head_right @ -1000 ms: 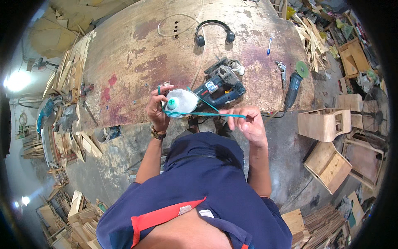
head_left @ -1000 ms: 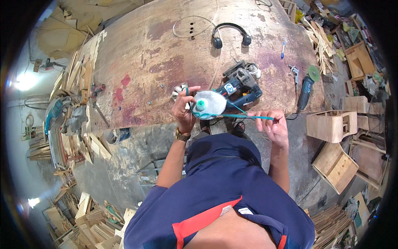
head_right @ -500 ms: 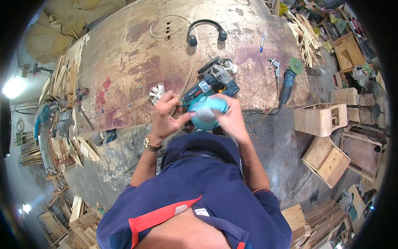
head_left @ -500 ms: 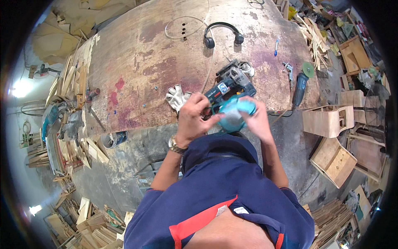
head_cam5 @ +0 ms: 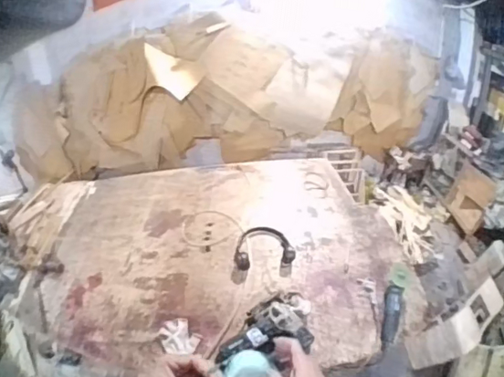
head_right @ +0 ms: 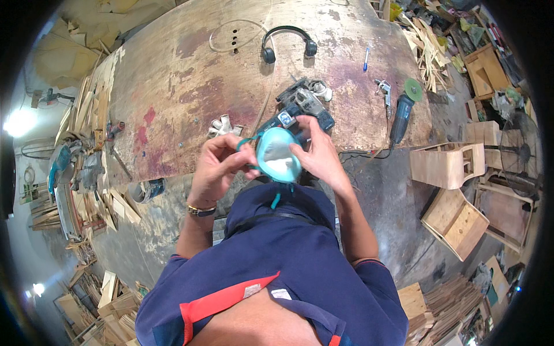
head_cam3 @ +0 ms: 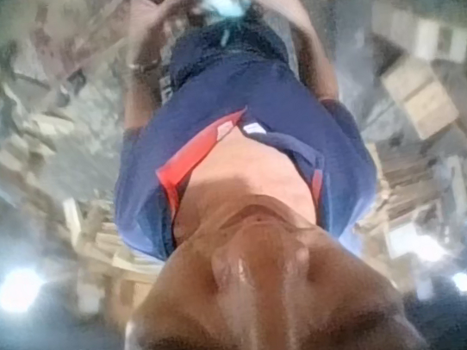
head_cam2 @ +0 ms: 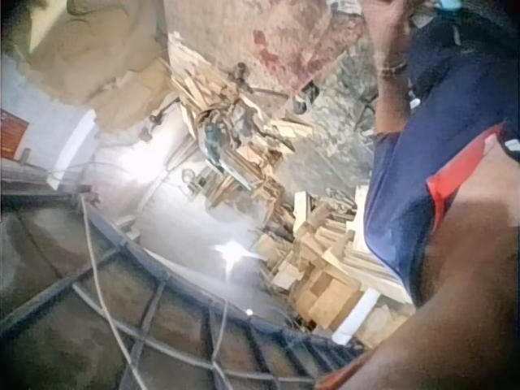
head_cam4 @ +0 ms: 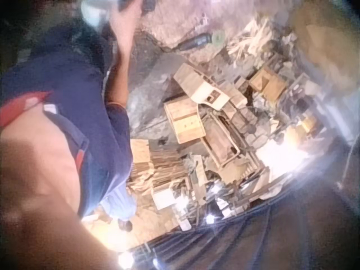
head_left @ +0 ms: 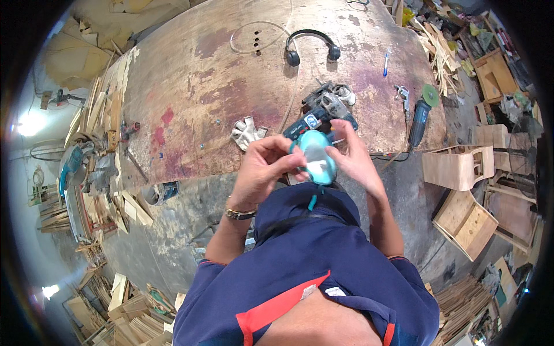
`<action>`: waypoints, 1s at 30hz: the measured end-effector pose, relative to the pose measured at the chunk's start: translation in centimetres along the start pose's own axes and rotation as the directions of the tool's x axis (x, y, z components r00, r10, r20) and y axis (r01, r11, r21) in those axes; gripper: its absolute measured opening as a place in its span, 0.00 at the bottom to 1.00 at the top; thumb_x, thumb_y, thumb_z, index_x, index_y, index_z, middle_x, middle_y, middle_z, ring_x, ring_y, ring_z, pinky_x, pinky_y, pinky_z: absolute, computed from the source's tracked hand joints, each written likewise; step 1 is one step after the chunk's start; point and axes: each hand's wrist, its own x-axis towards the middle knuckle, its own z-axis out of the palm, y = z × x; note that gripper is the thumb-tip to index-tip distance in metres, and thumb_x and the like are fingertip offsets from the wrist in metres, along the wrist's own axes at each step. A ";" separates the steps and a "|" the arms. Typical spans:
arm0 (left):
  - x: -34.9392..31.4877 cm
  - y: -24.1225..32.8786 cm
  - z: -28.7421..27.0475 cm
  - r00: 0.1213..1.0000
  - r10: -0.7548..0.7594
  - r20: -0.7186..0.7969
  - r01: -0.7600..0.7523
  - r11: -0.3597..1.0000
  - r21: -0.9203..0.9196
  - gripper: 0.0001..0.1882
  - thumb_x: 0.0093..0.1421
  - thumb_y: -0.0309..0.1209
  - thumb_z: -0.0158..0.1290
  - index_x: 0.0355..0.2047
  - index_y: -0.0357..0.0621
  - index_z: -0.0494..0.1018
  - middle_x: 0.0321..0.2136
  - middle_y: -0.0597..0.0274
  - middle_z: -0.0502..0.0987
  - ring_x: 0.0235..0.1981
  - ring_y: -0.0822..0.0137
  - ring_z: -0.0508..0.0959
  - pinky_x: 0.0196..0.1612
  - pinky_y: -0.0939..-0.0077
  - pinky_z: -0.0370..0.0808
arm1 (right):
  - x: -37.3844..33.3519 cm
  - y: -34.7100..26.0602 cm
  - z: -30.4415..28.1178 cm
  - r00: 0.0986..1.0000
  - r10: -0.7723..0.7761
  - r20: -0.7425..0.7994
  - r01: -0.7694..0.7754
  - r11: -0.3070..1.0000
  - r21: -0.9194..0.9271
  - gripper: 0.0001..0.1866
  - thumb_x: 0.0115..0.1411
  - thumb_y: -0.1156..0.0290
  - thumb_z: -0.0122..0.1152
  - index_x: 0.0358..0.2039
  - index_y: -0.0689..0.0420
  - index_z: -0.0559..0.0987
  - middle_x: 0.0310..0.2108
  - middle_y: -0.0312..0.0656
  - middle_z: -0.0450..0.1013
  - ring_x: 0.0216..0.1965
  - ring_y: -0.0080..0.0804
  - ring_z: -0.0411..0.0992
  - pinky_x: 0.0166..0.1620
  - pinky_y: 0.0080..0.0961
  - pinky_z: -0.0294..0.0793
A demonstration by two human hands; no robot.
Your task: The person puts on a face mask and gloves, then positions a metal frame on the floor. They use a wrench to tighten bolts at multiple joints of the frame, securing the structure.
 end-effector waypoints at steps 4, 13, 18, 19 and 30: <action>1.5 -1.5 1.5 0.991 0.099 -0.086 -0.091 0.991 0.094 0.04 0.65 0.22 0.63 0.37 0.34 0.80 0.35 0.55 0.85 0.36 0.67 0.86 0.42 0.73 0.85 | -1.0 -2.7 0.8 0.935 -0.210 0.286 0.024 0.841 0.540 0.26 0.52 0.79 0.57 0.55 0.63 0.74 0.46 0.44 0.77 0.54 0.31 0.75 0.60 0.32 0.71; 1.6 0.6 1.8 0.968 0.192 -0.163 -0.192 0.981 0.019 0.05 0.65 0.20 0.62 0.41 0.34 0.79 0.40 0.55 0.84 0.43 0.65 0.86 0.47 0.71 0.86 | 0.1 -2.9 4.6 0.879 -0.475 0.030 0.472 0.860 -0.194 0.30 0.48 0.59 0.82 0.49 0.57 0.80 0.40 0.47 0.79 0.46 0.46 0.78 0.59 0.46 0.70; 1.8 0.5 1.5 0.960 0.183 -0.213 -0.188 0.982 -0.003 0.06 0.64 0.20 0.63 0.41 0.35 0.79 0.39 0.57 0.84 0.40 0.68 0.85 0.46 0.74 0.85 | 1.5 -1.4 5.7 0.793 -0.609 -0.009 0.608 0.792 -0.049 0.13 0.63 0.66 0.71 0.43 0.59 0.83 0.34 0.42 0.80 0.39 0.37 0.79 0.54 0.42 0.74; 2.3 0.7 1.3 0.946 0.213 -0.242 -0.214 0.977 0.024 0.06 0.64 0.21 0.63 0.40 0.35 0.80 0.39 0.58 0.84 0.38 0.70 0.85 0.44 0.76 0.84 | 1.5 -1.5 5.4 0.891 -0.452 0.029 0.446 0.887 0.123 0.12 0.65 0.65 0.69 0.42 0.60 0.82 0.32 0.40 0.79 0.38 0.32 0.78 0.51 0.37 0.74; 4.3 0.5 -0.9 0.893 0.288 -0.345 -0.273 0.958 0.093 0.08 0.61 0.22 0.66 0.41 0.38 0.83 0.41 0.65 0.83 0.38 0.75 0.79 0.45 0.80 0.76 | 2.5 -0.6 3.6 0.977 -0.039 0.210 -0.080 0.845 0.529 0.19 0.76 0.63 0.54 0.35 0.66 0.81 0.29 0.21 0.72 0.32 0.10 0.64 0.34 0.18 0.66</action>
